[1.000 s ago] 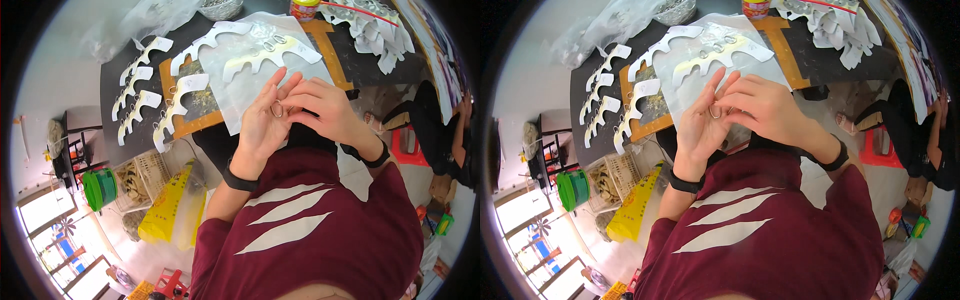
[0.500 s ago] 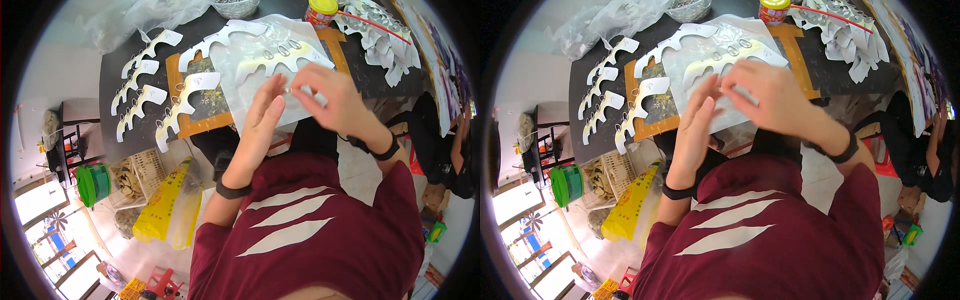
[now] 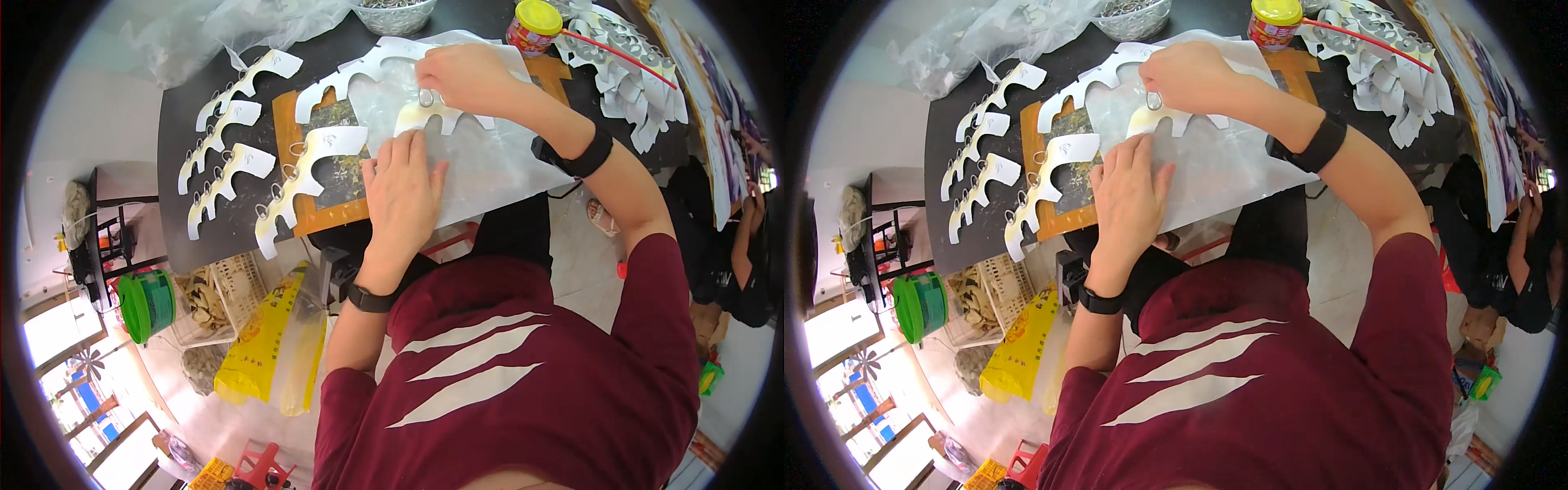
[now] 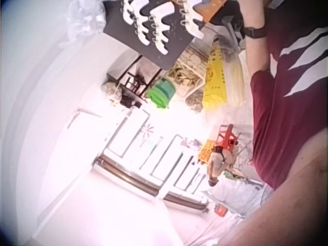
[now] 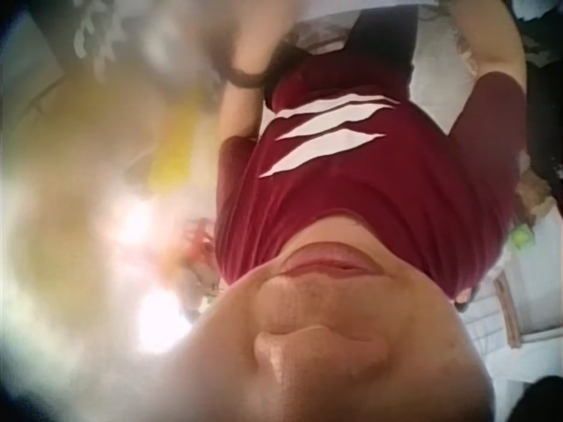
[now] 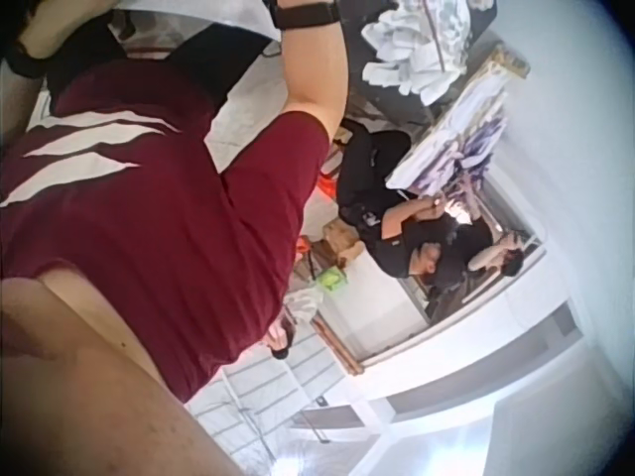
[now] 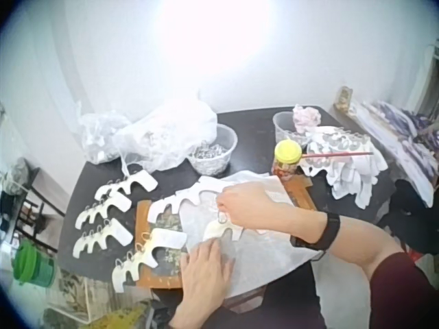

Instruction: Applying glue to white leather shoe upper components using a small brush.

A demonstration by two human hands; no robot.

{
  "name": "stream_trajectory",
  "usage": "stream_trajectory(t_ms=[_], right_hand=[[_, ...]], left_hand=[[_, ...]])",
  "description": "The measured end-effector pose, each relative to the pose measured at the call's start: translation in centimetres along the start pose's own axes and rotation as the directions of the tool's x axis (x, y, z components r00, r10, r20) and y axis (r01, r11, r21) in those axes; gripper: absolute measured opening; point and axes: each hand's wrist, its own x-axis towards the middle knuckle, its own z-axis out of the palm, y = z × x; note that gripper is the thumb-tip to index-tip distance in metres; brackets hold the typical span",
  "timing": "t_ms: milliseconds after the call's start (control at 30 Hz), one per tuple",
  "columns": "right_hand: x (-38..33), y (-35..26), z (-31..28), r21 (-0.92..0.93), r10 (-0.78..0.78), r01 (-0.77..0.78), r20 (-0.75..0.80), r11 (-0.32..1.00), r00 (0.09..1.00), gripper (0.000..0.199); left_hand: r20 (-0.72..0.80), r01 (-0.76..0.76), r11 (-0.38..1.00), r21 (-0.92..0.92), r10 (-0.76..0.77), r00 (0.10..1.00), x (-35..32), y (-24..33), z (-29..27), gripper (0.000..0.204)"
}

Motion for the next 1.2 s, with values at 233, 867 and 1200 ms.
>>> stream_trajectory(t_ms=[233, 867, 1200], right_hand=[[0.7, -0.7, 0.1, -0.059, 0.077, -0.070, 0.127, 0.996, 0.989, 0.012], [-1.7, -1.5, 0.8, 0.091, 0.082, -0.080, -0.023, 0.993, 0.996, 0.017], [-1.7, -1.9, 0.7, 0.080, 0.119, -0.120, 0.021, 0.990, 0.993, 0.016]], left_hand=[[0.026, -0.001, 1.000, -0.009, 0.001, 1.000, 0.3, -0.1, -0.3, 0.042], [0.029, -0.001, 1.000, -0.016, 0.002, 1.000, 0.2, -0.3, -0.2, 0.042], [0.036, 0.004, 1.000, -0.020, -0.003, 0.999, 0.2, -0.2, -0.3, 0.043]])
